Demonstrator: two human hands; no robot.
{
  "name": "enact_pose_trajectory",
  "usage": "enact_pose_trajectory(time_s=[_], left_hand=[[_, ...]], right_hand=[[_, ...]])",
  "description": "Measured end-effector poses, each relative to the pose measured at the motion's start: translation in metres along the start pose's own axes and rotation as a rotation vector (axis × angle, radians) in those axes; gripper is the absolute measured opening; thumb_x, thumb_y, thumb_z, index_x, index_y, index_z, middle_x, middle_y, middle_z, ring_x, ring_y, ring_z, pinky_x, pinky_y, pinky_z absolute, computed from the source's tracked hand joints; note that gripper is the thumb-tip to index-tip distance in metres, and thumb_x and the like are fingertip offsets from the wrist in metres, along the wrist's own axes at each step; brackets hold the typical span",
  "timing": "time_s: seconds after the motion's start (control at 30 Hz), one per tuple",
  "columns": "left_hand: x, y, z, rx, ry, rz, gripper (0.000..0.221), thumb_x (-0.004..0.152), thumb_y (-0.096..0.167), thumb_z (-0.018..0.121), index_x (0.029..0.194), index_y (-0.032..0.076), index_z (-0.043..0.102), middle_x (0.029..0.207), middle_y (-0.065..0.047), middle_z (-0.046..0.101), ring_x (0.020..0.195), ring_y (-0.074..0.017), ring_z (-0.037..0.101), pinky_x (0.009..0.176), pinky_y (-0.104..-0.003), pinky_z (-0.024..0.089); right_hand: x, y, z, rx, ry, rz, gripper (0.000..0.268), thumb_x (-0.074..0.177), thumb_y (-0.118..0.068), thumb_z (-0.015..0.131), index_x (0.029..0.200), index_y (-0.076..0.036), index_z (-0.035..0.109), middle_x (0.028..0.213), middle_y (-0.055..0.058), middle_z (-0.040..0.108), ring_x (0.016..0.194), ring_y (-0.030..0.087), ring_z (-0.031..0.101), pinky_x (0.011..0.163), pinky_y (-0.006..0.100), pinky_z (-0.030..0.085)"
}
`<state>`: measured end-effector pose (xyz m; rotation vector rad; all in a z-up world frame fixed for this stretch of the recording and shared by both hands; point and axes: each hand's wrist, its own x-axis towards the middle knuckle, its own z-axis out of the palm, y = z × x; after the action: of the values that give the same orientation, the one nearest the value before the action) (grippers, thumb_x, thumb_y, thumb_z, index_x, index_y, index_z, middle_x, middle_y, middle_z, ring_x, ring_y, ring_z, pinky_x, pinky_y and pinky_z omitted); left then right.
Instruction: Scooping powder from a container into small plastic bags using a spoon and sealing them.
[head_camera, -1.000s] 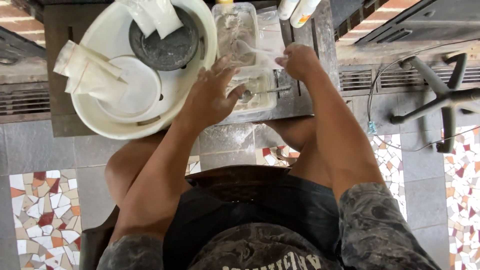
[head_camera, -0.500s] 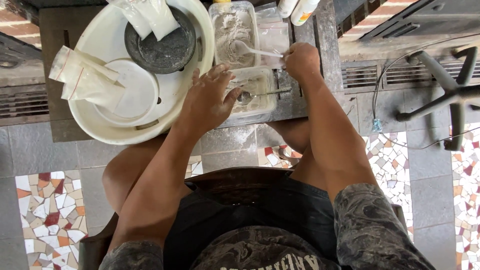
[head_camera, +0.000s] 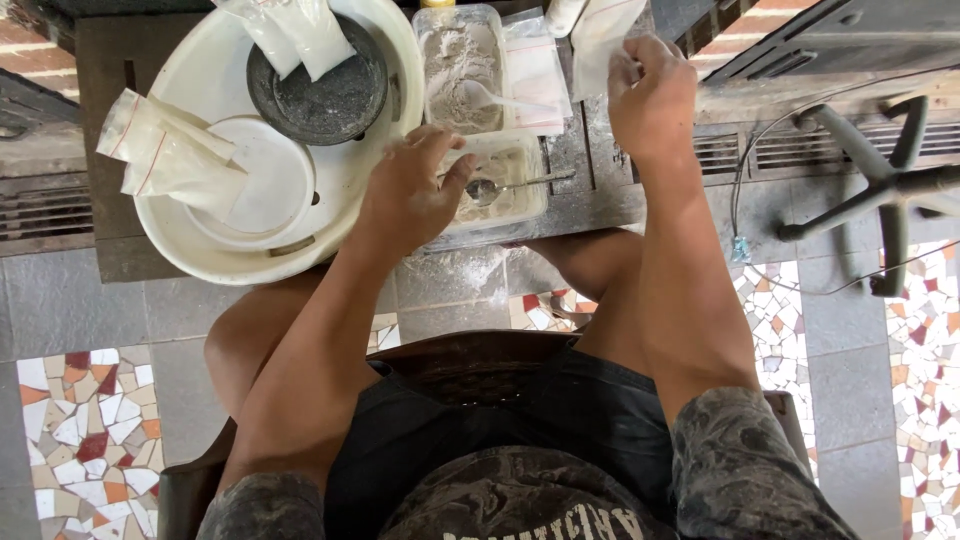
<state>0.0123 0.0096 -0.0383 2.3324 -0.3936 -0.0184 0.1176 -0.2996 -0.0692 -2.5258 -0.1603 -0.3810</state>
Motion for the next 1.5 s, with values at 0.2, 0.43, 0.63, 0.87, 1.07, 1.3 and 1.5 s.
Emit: enact_pose_trajectory(time_s=[0.2, 0.43, 0.63, 0.87, 1.07, 1.3, 1.5], left_hand=[[-0.003, 0.025, -0.009, -0.562, -0.147, -0.166, 0.072, 0.095, 0.062, 0.041, 0.143, 0.008, 0.047, 0.152, -0.02, 0.051, 0.13, -0.0373, 0.06, 0.098, -0.048, 0.055], [-0.007, 0.027, -0.01, -1.027, 0.063, -0.17, 0.08, 0.087, 0.033, 0.078, 0.149, 0.005, 0.035, 0.129, -0.017, 0.058, 0.126, -0.0339, 0.059, 0.095, -0.042, 0.064], [-0.01, 0.018, 0.0, -0.78, 0.282, -0.212, 0.067, 0.088, 0.037, 0.082, 0.14, 0.011, 0.048, 0.104, -0.006, 0.067, 0.104, -0.0192, 0.069, 0.096, -0.037, 0.056], [-0.005, 0.002, 0.014, -0.026, 0.398, -0.098, 0.067, 0.087, 0.056, 0.074, 0.133, 0.011, 0.055, 0.114, -0.018, 0.065, 0.113, -0.0511, 0.064, 0.1, -0.065, 0.05], [-0.015, 0.008, 0.018, 0.112, 0.373, 0.04, 0.077, 0.064, 0.006, 0.074, 0.138, 0.007, 0.052, 0.107, -0.014, 0.054, 0.103, -0.0438, 0.062, 0.094, -0.055, 0.053], [-0.014, -0.003, 0.027, 0.047, 0.33, 0.001, 0.084, 0.063, 0.011, 0.075, 0.142, 0.001, 0.047, 0.113, -0.019, 0.052, 0.106, -0.0479, 0.059, 0.094, -0.06, 0.05], [-0.014, -0.011, 0.035, 0.072, 0.278, -0.019, 0.079, 0.065, 0.017, 0.067, 0.141, 0.008, 0.049, 0.109, -0.012, 0.049, 0.105, -0.0428, 0.059, 0.097, -0.06, 0.05]], right_hand=[[-0.046, -0.136, -0.052, 0.305, -0.297, -0.464, 0.013, 0.1, 0.007, 0.064, 0.111, 0.001, 0.067, 0.126, 0.024, 0.069, 0.121, 0.036, 0.067, 0.106, 0.045, 0.055], [-0.086, -0.141, -0.011, 0.138, -0.212, -0.788, 0.02, 0.091, 0.002, 0.082, 0.1, -0.006, 0.066, 0.093, 0.011, 0.073, 0.077, 0.029, 0.067, 0.068, 0.043, 0.057], [-0.083, -0.142, -0.012, 0.391, -0.317, -0.588, 0.018, 0.091, -0.003, 0.076, 0.107, -0.004, 0.07, 0.107, 0.015, 0.075, 0.101, 0.037, 0.073, 0.085, 0.05, 0.058], [-0.084, -0.143, 0.003, 0.678, -0.041, -0.71, 0.048, 0.093, -0.012, 0.073, 0.138, -0.015, 0.056, 0.137, 0.023, 0.058, 0.121, 0.043, 0.061, 0.092, 0.046, 0.055], [-0.092, -0.148, 0.019, 0.227, 0.054, -0.712, 0.028, 0.082, -0.012, 0.085, 0.104, -0.008, 0.068, 0.132, 0.015, 0.052, 0.111, 0.04, 0.063, 0.082, 0.043, 0.058], [-0.087, -0.146, 0.018, 0.11, 0.232, -0.801, 0.008, 0.086, -0.009, 0.08, 0.088, -0.009, 0.072, 0.097, 0.006, 0.056, 0.091, 0.029, 0.065, 0.078, 0.038, 0.059], [-0.093, -0.143, 0.018, 0.264, -0.103, -0.633, 0.012, 0.091, -0.009, 0.076, 0.103, -0.008, 0.075, 0.099, 0.013, 0.075, 0.081, 0.03, 0.076, 0.064, 0.036, 0.064]])
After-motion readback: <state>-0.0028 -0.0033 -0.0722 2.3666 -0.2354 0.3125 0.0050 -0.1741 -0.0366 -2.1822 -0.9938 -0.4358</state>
